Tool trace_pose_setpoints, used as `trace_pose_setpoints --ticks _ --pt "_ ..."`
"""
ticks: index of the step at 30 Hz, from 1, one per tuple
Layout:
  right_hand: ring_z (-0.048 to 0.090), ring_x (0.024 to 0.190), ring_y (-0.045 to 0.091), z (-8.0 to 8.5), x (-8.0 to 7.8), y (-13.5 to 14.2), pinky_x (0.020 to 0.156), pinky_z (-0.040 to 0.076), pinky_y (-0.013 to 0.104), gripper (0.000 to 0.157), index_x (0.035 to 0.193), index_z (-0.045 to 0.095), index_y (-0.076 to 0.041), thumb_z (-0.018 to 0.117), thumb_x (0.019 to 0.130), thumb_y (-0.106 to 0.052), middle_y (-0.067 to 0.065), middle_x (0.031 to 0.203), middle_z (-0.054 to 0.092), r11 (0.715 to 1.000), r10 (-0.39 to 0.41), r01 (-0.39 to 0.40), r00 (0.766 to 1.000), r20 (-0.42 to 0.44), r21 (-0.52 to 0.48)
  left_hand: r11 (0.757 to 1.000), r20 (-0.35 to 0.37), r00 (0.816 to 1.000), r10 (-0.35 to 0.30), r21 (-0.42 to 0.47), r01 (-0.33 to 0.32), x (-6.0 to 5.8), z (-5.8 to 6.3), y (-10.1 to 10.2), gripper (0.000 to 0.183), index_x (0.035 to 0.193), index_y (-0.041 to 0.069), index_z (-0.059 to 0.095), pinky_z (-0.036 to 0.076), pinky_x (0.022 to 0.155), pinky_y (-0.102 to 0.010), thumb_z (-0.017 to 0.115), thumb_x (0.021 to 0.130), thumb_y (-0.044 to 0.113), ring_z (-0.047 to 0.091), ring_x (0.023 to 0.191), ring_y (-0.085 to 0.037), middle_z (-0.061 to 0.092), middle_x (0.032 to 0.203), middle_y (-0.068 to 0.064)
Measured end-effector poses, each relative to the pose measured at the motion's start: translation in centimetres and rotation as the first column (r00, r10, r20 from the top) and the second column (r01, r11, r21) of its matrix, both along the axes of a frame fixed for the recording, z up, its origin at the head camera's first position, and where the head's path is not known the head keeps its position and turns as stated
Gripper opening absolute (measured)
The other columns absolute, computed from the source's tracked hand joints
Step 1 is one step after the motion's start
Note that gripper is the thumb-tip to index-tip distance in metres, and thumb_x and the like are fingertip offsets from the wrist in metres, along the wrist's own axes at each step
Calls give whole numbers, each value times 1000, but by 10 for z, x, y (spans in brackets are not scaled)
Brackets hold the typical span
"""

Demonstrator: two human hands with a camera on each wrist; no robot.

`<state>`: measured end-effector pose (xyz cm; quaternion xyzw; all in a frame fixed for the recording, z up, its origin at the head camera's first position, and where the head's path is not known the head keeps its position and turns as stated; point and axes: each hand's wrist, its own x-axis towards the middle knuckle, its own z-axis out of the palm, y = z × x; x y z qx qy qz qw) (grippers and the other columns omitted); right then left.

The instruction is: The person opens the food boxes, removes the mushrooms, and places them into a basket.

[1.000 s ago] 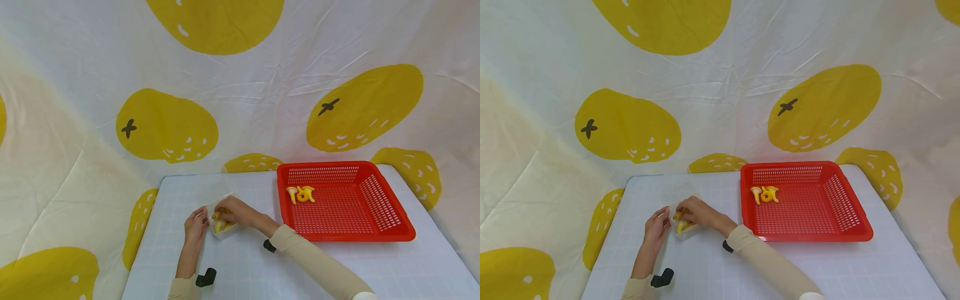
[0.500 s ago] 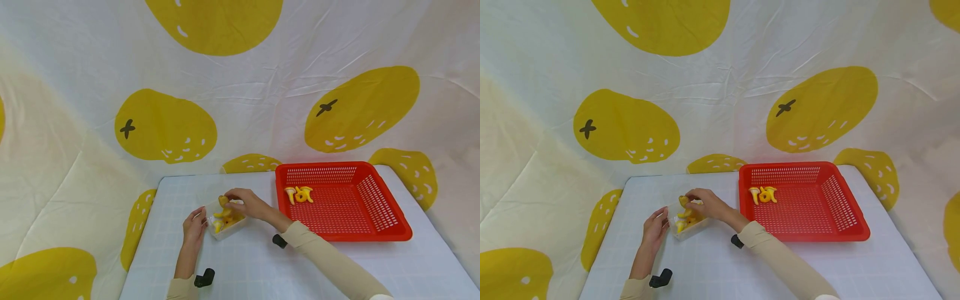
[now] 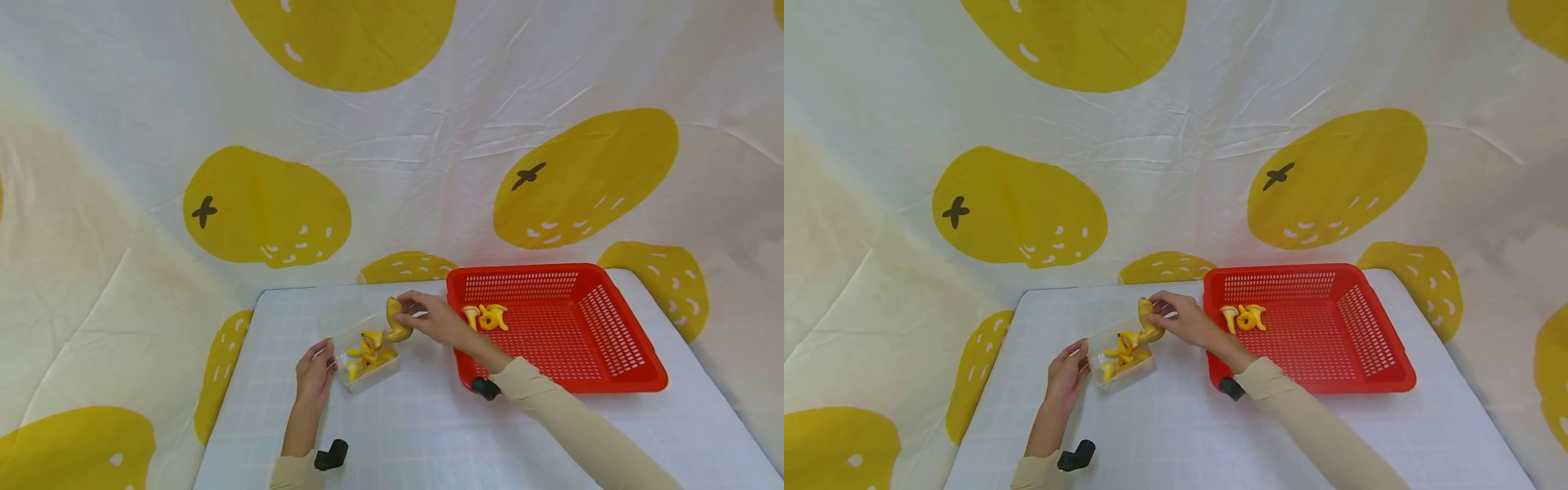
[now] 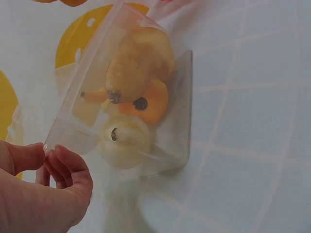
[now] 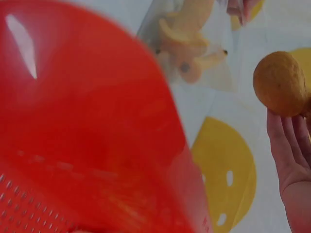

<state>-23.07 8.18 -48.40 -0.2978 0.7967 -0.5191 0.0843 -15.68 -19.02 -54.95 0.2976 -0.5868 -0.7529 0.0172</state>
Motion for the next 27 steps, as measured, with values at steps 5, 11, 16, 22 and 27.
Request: trace_pose_setpoints --ticks 5,11,16,22,27 --pt "68 108 24 6 0 22 91 57 33 39 130 62 -6 74 98 -24 6 115 71 997 -81 80 996 45 23 1000 13 1000 -1 -2 1 1 1 -1 43 140 -6 53 51 73 -20 61 105 17 53 86 -14 60 104 -5" --pt "69 108 27 11 1 52 91 57 33 41 131 61 -3 74 97 -23 10 114 69 987 -158 156 984 80 31 1000 24 1000 -8 -7 8 0 1 -1 44 141 -4 53 51 73 -18 62 105 20 52 89 -14 58 106 -5" --pt "68 111 31 12 3 77 92 57 35 44 132 59 0 74 98 -24 14 117 67 979 -204 201 967 153 39 1000 15 1000 -6 1 6 -1 -1 0 42 139 -4 53 51 73 -19 62 105 18 52 87 -14 59 103 -4" --pt "65 117 38 8 7 104 92 57 39 48 137 55 2 70 101 -26 20 125 63 974 -223 213 953 203 74 1000 24 1000 -8 -8 9 -1 0 -1 43 140 -3 53 51 74 -19 62 105 20 52 90 -15 59 107 -5" --pt "63 119 40 5 11 122 90 59 42 53 142 50 4 67 102 -26 24 130 58 970 -242 235 931 273 58 999 17 1000 -23 -26 23 0 0 -1 43 139 -2 54 50 72 -18 62 105 23 52 91 -14 61 110 -6"
